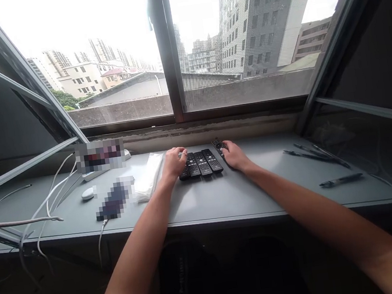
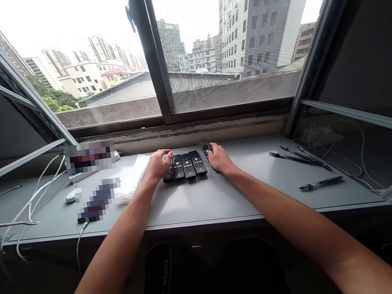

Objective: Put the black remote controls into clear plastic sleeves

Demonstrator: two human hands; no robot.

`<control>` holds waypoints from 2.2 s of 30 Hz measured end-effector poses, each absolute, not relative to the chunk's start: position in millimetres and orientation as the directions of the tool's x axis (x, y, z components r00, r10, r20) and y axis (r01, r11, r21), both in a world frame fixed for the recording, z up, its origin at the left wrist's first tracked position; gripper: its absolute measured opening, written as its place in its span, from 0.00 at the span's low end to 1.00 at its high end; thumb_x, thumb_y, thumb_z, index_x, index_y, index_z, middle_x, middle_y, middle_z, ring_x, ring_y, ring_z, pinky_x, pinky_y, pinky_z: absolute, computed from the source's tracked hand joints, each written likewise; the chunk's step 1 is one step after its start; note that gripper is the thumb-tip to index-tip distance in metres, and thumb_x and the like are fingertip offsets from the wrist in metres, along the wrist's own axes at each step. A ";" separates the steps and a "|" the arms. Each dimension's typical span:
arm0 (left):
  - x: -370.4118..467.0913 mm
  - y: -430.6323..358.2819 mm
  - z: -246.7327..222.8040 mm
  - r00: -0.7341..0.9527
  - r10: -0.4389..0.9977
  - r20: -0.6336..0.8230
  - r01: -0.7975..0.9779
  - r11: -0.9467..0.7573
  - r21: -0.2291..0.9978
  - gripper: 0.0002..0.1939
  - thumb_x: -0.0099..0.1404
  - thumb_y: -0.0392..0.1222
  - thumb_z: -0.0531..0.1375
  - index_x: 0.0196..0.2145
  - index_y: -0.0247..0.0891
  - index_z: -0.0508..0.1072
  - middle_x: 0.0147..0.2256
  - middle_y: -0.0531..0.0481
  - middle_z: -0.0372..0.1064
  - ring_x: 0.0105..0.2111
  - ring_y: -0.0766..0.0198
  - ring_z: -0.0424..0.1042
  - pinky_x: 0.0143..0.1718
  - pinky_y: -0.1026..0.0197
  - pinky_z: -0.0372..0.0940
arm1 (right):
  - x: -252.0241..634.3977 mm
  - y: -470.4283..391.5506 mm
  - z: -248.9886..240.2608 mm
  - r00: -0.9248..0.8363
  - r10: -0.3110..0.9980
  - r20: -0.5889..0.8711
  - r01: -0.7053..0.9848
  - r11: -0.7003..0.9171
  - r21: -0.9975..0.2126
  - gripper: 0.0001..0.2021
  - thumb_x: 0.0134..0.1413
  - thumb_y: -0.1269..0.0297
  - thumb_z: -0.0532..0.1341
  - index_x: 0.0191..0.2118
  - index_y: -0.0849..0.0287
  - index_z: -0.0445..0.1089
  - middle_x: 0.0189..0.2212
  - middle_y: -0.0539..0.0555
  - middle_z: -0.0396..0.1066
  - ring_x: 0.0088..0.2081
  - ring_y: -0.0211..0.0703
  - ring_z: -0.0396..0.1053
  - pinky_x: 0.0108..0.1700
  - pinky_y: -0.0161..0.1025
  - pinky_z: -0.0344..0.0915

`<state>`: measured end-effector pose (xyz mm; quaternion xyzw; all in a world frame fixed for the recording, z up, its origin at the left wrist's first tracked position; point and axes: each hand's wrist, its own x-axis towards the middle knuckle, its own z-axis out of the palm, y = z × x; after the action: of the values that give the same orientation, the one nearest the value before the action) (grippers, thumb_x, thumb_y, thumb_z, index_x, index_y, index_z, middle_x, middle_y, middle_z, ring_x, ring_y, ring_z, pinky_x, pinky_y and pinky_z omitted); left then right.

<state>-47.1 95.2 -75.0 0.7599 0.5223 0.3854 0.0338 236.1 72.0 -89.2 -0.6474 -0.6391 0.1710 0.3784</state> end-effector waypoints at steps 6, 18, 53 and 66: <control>-60.8 91.1 -67.6 0.093 0.844 0.529 0.889 -0.309 0.337 0.17 0.77 0.47 0.56 0.50 0.40 0.83 0.52 0.39 0.80 0.59 0.43 0.72 0.63 0.44 0.66 | 235.3 72.3 -88.6 0.030 0.985 0.172 0.804 0.078 -0.590 0.26 0.75 0.65 0.53 0.71 0.53 0.72 0.63 0.62 0.75 0.66 0.55 0.70 0.68 0.45 0.63; -81.6 91.2 -64.0 -0.306 0.934 0.183 0.946 0.276 0.170 0.37 0.75 0.61 0.51 0.74 0.38 0.65 0.78 0.29 0.48 0.77 0.30 0.46 0.74 0.27 0.42 | 231.3 59.0 -81.7 -0.035 0.993 0.115 0.848 0.090 -0.522 0.27 0.79 0.48 0.53 0.72 0.53 0.72 0.65 0.64 0.70 0.64 0.56 0.72 0.69 0.42 0.61; -89.5 93.8 -67.5 -0.242 0.963 0.119 0.954 0.213 0.212 0.27 0.74 0.58 0.54 0.59 0.41 0.79 0.65 0.25 0.70 0.69 0.31 0.64 0.70 0.23 0.48 | 237.7 63.8 -88.1 -0.030 0.982 0.186 0.851 0.122 -0.511 0.29 0.78 0.47 0.53 0.71 0.60 0.69 0.64 0.69 0.71 0.63 0.61 0.72 0.66 0.50 0.64; -87.5 92.5 -67.2 -0.219 0.971 0.091 0.955 0.194 0.226 0.23 0.73 0.58 0.55 0.52 0.43 0.82 0.59 0.27 0.76 0.67 0.28 0.65 0.67 0.22 0.50 | 238.5 64.6 -89.7 -0.027 0.980 0.196 0.845 0.127 -0.519 0.28 0.78 0.47 0.53 0.70 0.60 0.69 0.63 0.69 0.71 0.62 0.60 0.73 0.66 0.49 0.65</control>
<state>-87.5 92.5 -67.2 0.6239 0.7718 0.1174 0.0357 238.5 64.6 -89.7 -0.6478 -0.7045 0.1304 0.2590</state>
